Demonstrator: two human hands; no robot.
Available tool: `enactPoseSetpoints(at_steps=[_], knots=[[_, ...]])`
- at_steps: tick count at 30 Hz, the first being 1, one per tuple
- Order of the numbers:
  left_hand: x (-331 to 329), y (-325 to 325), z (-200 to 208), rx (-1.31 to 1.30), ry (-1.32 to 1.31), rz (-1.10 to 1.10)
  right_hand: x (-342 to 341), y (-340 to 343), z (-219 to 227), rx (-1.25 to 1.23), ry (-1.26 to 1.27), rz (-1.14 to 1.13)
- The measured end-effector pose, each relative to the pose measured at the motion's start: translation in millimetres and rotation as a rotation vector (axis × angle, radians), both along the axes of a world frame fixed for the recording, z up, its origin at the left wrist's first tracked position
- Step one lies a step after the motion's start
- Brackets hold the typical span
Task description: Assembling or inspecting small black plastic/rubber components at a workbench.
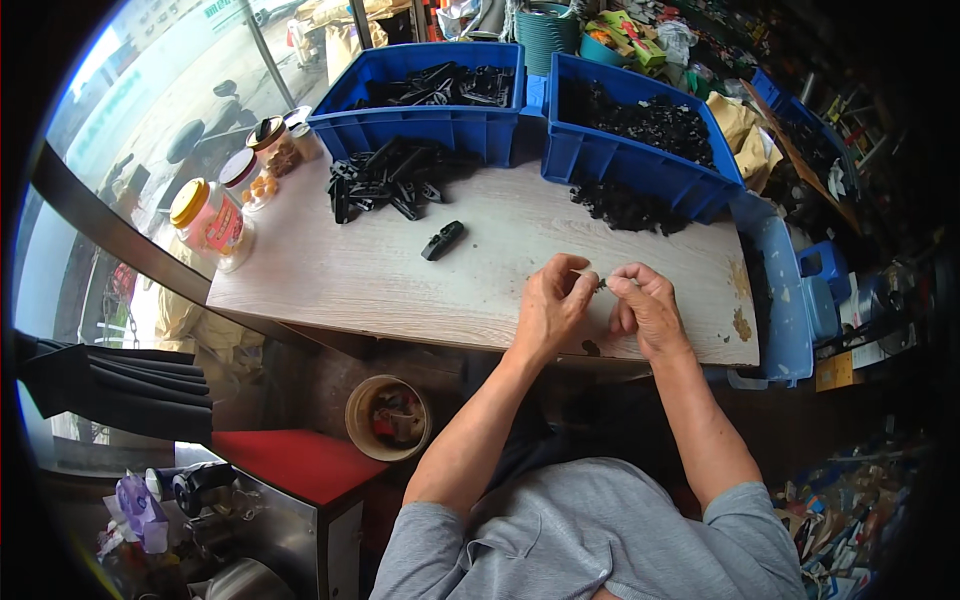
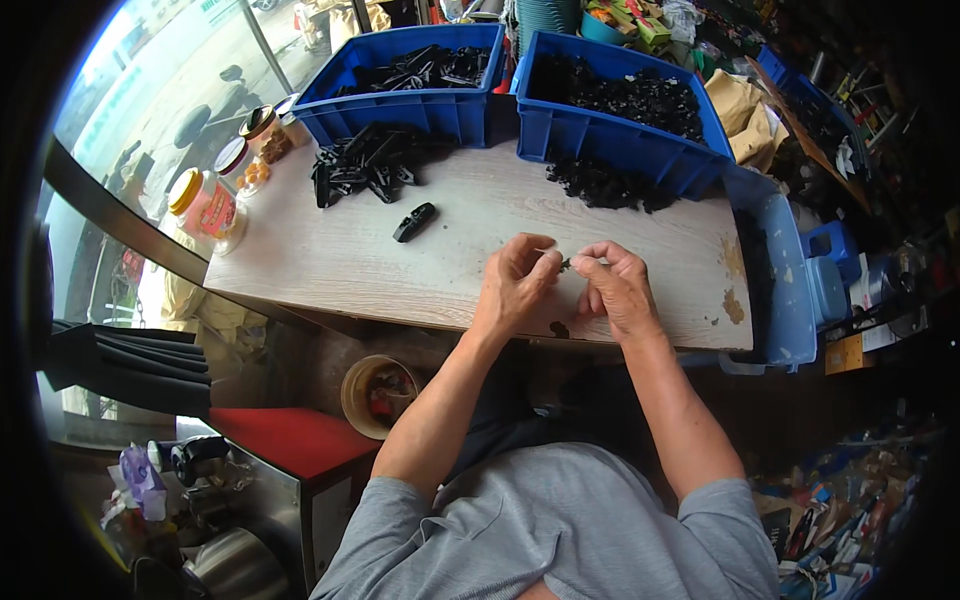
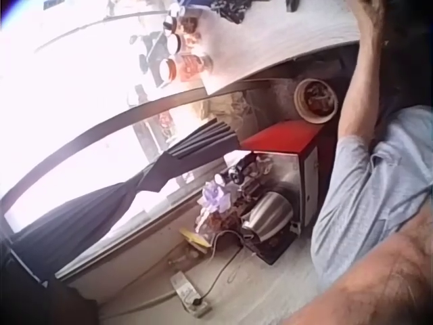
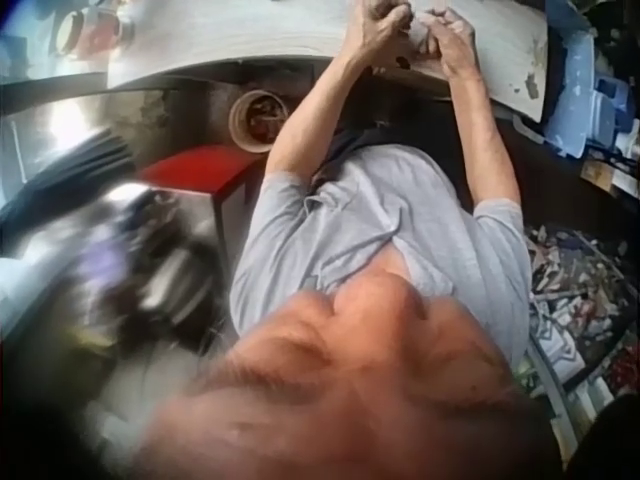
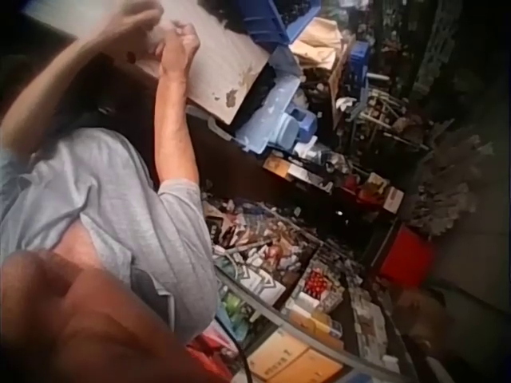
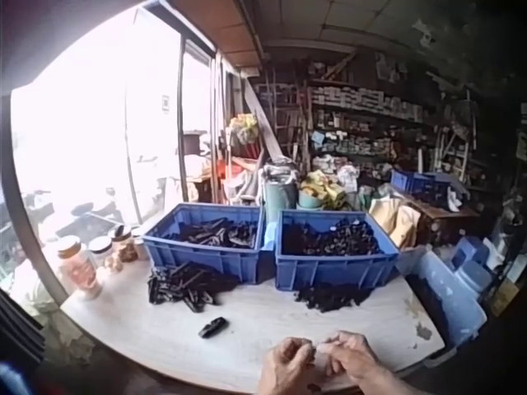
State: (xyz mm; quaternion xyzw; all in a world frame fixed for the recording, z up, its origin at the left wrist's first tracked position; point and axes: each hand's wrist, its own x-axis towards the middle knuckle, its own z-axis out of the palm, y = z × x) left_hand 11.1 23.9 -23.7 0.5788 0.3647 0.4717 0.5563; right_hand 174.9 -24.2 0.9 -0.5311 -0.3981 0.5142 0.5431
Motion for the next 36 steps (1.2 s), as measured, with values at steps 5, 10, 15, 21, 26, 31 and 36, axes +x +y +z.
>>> enactPoseSetpoints(at_steps=[5, 10, 15, 21, 26, 31, 36], knots=[[-61.8, 41.0, -0.6, 0.411, 0.533, 0.669, -5.5, -5.8, 6.5, -0.061, 0.096, -0.058], [-100.4, 53.7, 7.5, 0.388, 1.088, 0.631, -6.4, -3.3, 6.6, -0.081, 0.102, -0.071], [-95.0, 38.2, 9.3, 0.456, 1.085, 0.550, -6.0, -3.4, 5.2, -0.077, 0.084, -0.066], [-95.4, 30.4, 5.6, 0.536, 0.929, 0.540, -8.3, -1.9, 4.0, -0.080, 0.107, -0.093], [-95.0, 25.0, 1.1, 0.662, 0.871, 0.587, -13.5, -2.8, 3.0, -0.016, 0.181, -0.082], [-52.4, -12.5, 7.9, 0.157, 0.092, 0.278, -19.1, -1.3, -1.9, 0.047, 0.274, -0.043], [-20.6, -27.1, 0.7, -0.097, -0.273, 0.086, -30.2, -2.4, 3.0, 0.115, 0.283, 0.040]])
